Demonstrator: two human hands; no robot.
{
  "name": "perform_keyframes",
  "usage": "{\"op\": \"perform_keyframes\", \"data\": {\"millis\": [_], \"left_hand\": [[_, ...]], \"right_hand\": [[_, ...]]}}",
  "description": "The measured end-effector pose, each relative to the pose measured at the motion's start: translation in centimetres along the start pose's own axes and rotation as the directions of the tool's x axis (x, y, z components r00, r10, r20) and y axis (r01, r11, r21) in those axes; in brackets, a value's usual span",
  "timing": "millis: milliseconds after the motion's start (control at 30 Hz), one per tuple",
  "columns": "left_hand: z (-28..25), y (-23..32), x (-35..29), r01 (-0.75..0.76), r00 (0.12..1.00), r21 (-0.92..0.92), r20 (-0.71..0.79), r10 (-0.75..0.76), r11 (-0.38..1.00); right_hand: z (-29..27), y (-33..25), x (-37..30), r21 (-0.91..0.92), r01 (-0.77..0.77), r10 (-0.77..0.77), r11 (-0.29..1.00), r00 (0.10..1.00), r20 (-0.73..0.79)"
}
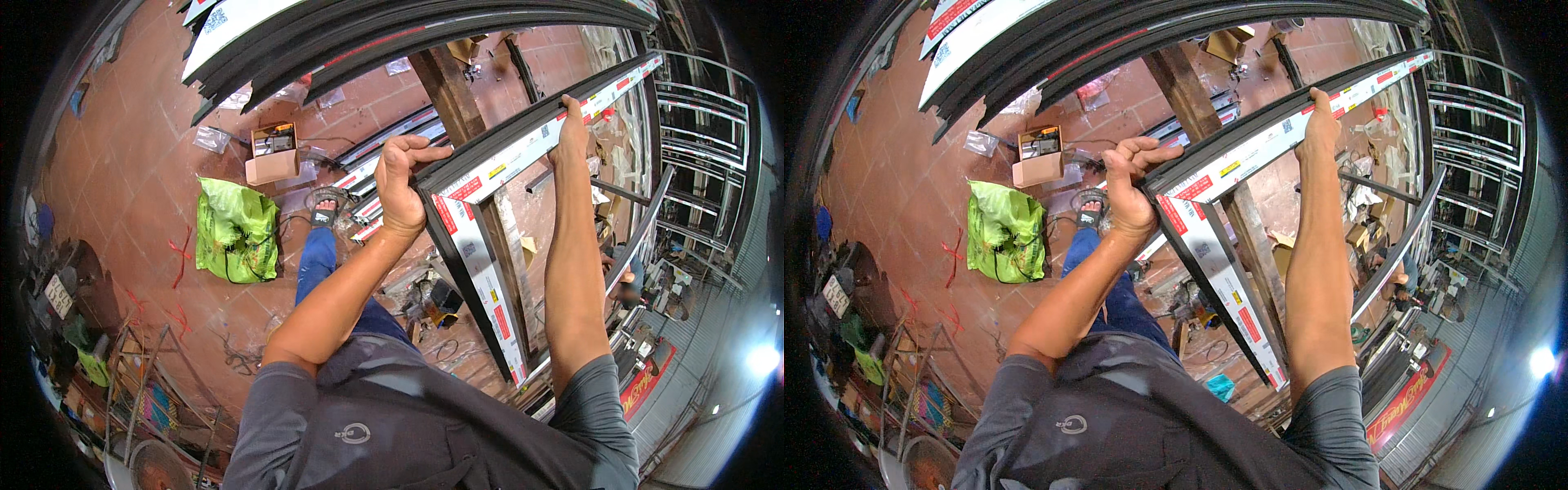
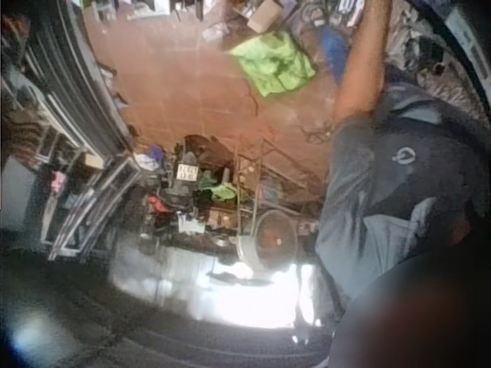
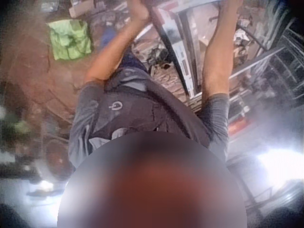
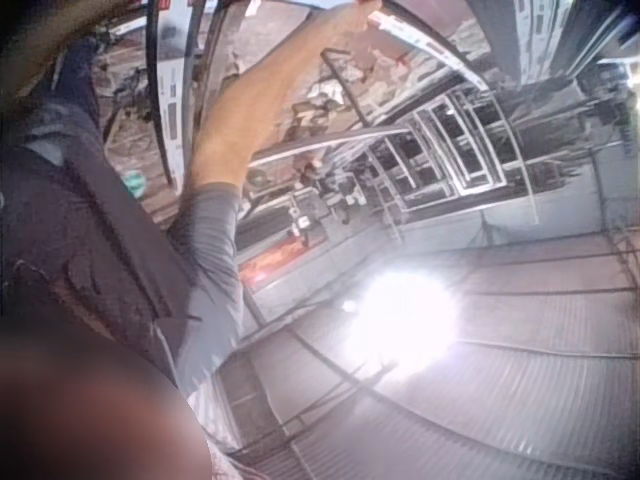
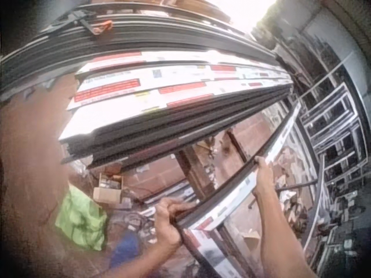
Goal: The person assembles a window frame by hand, fitting metal profiles together and inserting rubber gaskets into the frame channels. They use a utility knife to trim excess gasket material and a power drill to fasten components. The person also handles a long metal rod and works alongside another person in the workshop.
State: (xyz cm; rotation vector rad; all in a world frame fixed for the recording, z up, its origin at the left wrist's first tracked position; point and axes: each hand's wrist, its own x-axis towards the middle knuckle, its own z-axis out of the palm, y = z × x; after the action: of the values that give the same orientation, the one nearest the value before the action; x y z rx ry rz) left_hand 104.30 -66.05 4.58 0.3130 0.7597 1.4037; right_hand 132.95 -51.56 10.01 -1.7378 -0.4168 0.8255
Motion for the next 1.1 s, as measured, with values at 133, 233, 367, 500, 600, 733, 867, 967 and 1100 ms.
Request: {"op": "perform_keyframes", "data": {"millis": [133,233,367,500,600,733,867,967,1100], "left_hand": [[0.7,0.5,0.1,-0.111,0.993,0.072,-0.040,0.114,0.991],[1.0,0.8,0.1,-0.082,0.996,0.038,-0.031,0.083,0.996],[-0.3,1.3,0.9,0.057,0.998,0.091,0.011,-0.058,0.994],[-4.4,4.0,-0.3,0.065,0.996,0.327,-0.075,-0.042,0.943],[-5.9,6.9,-2.6,0.056,0.987,0.506,-0.160,0.030,0.861],[-4.4,10.4,-3.9,-0.048,0.970,0.636,-0.155,0.189,0.771],[5.1,9.5,-4.0,-0.318,0.937,0.642,0.326,0.126,0.698],[15.0,4.2,-4.7,-0.377,0.803,0.601,0.591,-0.073,0.705],[25.9,-4.6,-8.0,-0.392,0.543,0.752,0.654,-0.526,0.531]], "right_hand": [[-0.3,-0.2,-0.6,0.006,-0.014,0.014,1.000,0.998,0.055],[-0.3,0.1,-0.8,-0.066,0.077,-0.078,0.995,0.997,-0.011],[-2.8,-0.4,-2.9,-0.427,0.216,-0.187,0.878,0.976,0.108],[-9.6,-0.5,-10.7,-0.242,0.056,-0.028,0.969,0.993,0.116],[-21.0,1.2,-18.5,-0.185,0.157,-0.178,0.970,0.979,-0.102],[-39.3,6.3,-27.0,-0.163,0.278,-0.321,0.947,0.760,-0.566],[-51.7,14.0,-37.4,-0.144,0.072,-0.157,0.987,0.257,-0.954],[-54.3,23.2,-43.6,0.160,0.144,0.154,0.977,0.049,-0.987],[-45.8,25.1,-45.5,0.626,0.529,0.514,0.572,0.364,-0.777]]}}
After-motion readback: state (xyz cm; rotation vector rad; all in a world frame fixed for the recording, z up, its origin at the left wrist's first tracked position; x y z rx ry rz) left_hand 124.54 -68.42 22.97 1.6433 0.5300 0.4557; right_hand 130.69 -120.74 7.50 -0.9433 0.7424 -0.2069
